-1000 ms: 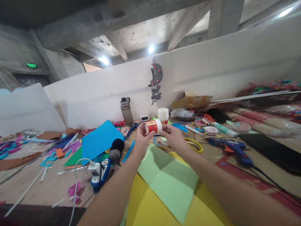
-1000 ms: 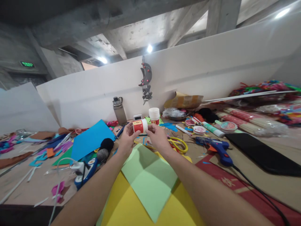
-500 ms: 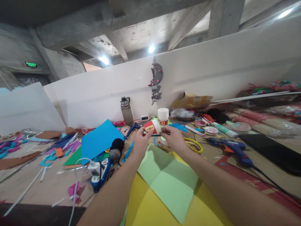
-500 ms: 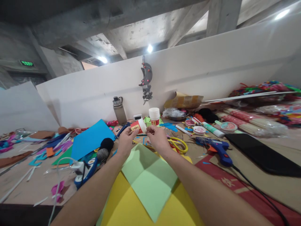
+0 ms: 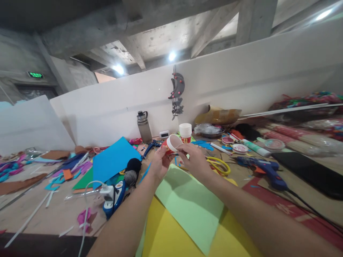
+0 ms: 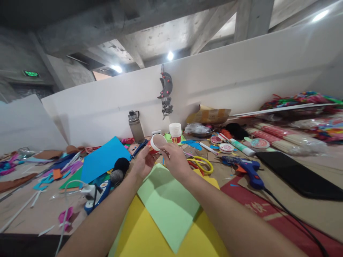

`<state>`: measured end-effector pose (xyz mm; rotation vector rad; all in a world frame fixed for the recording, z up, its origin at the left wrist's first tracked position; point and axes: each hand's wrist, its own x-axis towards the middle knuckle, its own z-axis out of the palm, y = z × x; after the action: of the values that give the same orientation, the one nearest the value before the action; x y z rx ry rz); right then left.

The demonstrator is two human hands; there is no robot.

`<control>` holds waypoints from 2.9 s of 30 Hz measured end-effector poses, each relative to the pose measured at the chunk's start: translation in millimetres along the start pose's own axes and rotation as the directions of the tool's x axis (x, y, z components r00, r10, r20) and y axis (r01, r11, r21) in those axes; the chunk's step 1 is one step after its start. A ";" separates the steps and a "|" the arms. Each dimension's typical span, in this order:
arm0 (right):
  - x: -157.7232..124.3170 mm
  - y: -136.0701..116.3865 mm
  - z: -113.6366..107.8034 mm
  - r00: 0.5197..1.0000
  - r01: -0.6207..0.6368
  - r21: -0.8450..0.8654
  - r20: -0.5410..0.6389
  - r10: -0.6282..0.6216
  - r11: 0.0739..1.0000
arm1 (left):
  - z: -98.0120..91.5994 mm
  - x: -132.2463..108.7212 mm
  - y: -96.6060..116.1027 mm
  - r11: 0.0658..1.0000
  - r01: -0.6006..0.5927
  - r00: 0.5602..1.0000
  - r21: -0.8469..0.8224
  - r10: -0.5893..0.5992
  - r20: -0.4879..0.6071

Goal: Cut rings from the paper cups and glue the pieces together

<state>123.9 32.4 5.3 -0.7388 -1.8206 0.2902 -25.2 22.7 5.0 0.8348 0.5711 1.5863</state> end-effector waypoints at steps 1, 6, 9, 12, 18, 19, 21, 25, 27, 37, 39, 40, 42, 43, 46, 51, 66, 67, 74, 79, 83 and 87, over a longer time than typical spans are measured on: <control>0.1 -0.9 -0.1 1.000 0.012 0.009 0.012 -0.012 1.000 | -0.4 0.4 0.4 1.000 -0.015 1.000 -0.002 0.015 0.003; 1.8 -4.1 -0.4 0.998 -0.055 0.102 0.034 0.052 0.993 | -3.5 3.6 2.9 0.998 -0.061 0.998 0.014 0.062 -0.013; 4.1 -2.4 -2.1 0.982 -0.182 0.171 -0.011 0.187 0.968 | -5.2 4.4 3.5 0.998 -0.056 0.998 0.003 0.056 -0.029; 7.3 2.4 -3.9 0.946 -0.283 0.256 -0.087 0.313 0.925 | -4.8 3.1 3.9 0.999 -0.040 0.999 -0.024 0.040 -0.019; 11.5 7.3 -4.6 0.876 -0.434 0.493 0.038 0.480 0.754 | 3.3 -2.4 4.5 0.993 -0.087 0.996 0.082 0.084 0.042; 11.6 6.9 -5.0 0.863 -0.464 0.514 0.076 0.500 0.722 | 4.5 -2.9 4.6 0.986 -0.115 0.992 0.124 0.108 0.062; 12.1 6.6 -6.7 0.828 -0.520 0.535 0.127 0.546 0.666 | 5.0 -3.1 5.4 0.963 -0.176 0.983 0.204 0.162 0.083; 16.6 12.3 -13.6 0.740 -0.637 0.519 0.205 0.641 0.569 | -2.2 -1.2 12.8 0.836 -0.262 0.964 0.482 0.204 0.170; 19.9 16.7 -18.5 0.706 -0.694 0.472 0.294 0.645 0.544 | -7.1 -0.5 18.2 0.682 -0.290 0.953 0.672 0.145 0.264; 16.1 8.5 -34.1 0.629 -0.559 0.125 0.708 0.321 0.820 | -6.2 -5.4 18.4 0.318 -0.474 0.880 0.821 0.170 0.443; 14.3 6.5 -32.5 0.642 -0.490 0.084 0.709 0.293 0.868 | -4.9 -7.5 17.8 0.306 -0.496 0.868 0.813 0.182 0.461; 13.8 5.7 -31.8 0.651 -0.450 0.067 0.707 0.276 0.890 | -4.4 -8.2 18.1 0.316 -0.507 0.862 0.802 0.203 0.465; 13.3 4.1 -30.8 0.669 -0.379 0.048 0.704 0.238 0.924 | -3.7 -8.5 19.7 0.382 -0.525 0.850 0.760 0.280 0.446; 13.3 3.2 -30.7 0.673 -0.356 0.045 0.705 0.223 0.933 | -3.7 -7.8 20.8 0.432 -0.529 0.846 0.731 0.331 0.417; 12.8 0.2 -30.4 0.675 -0.337 0.078 0.715 0.183 0.938 | -4.8 -2.9 23.5 0.571 -0.496 0.856 0.654 0.449 0.257; 8.3 -5.3 -25.1 0.643 -0.318 0.056 0.746 0.172 0.946 | -7.8 5.5 23.0 0.674 -0.360 0.899 0.645 0.436 0.046; -7.9 -8.2 -9.6 0.582 -0.219 -0.144 0.774 0.248 0.965 | -9.3 7.9 13.8 0.724 -0.176 0.957 0.667 0.284 -0.055; -7.9 -7.8 -9.4 0.581 -0.225 -0.141 0.775 0.249 0.964 | -9.7 8.1 13.2 0.724 -0.168 0.960 0.669 0.273 -0.055; -2.9 1.5 -7.4 0.628 -0.368 0.085 0.757 0.180 0.926 | -8.3 7.3 13.8 0.732 -0.123 0.960 0.671 0.260 -0.107; -1.9 2.4 -10.4 0.663 -0.392 0.092 0.718 0.212 0.915 | -9.2 7.5 14.8 0.734 -0.105 0.967 0.671 0.234 -0.105; -6.9 1.9 -8.2 0.658 -0.323 0.069 0.733 0.172 0.944 | -15.0 9.9 12.0 0.693 0.004 0.992 0.721 0.091 -0.093; -3.1 7.7 -10.1 0.650 -0.322 0.082 0.744 0.157 0.943 | -27.4 14.0 4.9 0.493 0.107 0.994 0.863 -0.061 -0.088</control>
<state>136.4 35.0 2.7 -0.7744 -2.3862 1.0779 -50.3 37.9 -5.6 1.4906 1.5082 1.1490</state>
